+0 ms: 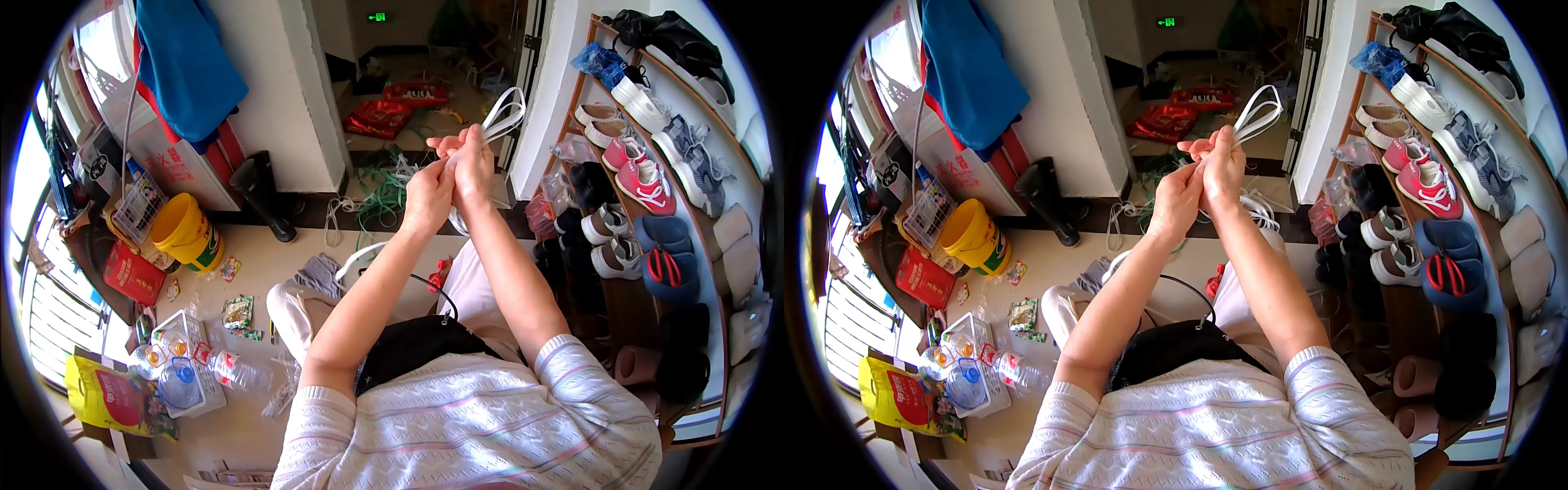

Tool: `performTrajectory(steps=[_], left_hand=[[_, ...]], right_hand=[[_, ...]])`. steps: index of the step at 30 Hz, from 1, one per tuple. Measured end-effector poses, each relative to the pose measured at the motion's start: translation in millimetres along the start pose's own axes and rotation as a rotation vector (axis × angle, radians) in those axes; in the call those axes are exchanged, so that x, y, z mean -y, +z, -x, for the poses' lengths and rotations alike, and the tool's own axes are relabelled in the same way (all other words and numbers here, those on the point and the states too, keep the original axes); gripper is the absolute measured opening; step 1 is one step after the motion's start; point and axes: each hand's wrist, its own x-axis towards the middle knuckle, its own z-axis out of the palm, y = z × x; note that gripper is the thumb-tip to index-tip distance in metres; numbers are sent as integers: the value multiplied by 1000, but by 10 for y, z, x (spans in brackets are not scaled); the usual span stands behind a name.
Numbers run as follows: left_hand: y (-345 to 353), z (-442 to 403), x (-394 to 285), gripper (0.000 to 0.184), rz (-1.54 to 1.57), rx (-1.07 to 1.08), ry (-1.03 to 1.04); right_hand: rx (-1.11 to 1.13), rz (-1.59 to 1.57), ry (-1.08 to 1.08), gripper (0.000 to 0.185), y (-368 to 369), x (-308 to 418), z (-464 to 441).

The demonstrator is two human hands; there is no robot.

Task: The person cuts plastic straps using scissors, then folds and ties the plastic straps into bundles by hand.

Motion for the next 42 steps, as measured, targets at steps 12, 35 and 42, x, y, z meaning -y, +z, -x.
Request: performTrajectory(steps=[12, 35, 42], left_hand=[[-234, 36, -143, 22, -197, 70, 44], [-312, -325, -8, 44, 1411, -283, -480], [-545, -184, -341, 51, 1121, -299, -314]], right_hand=[[115, 117, 6, 32, -123, 28, 105], [358, 394, -403, 27, 6, -351, 544], [646, 1003, -664, 34, -189, -81, 597]])
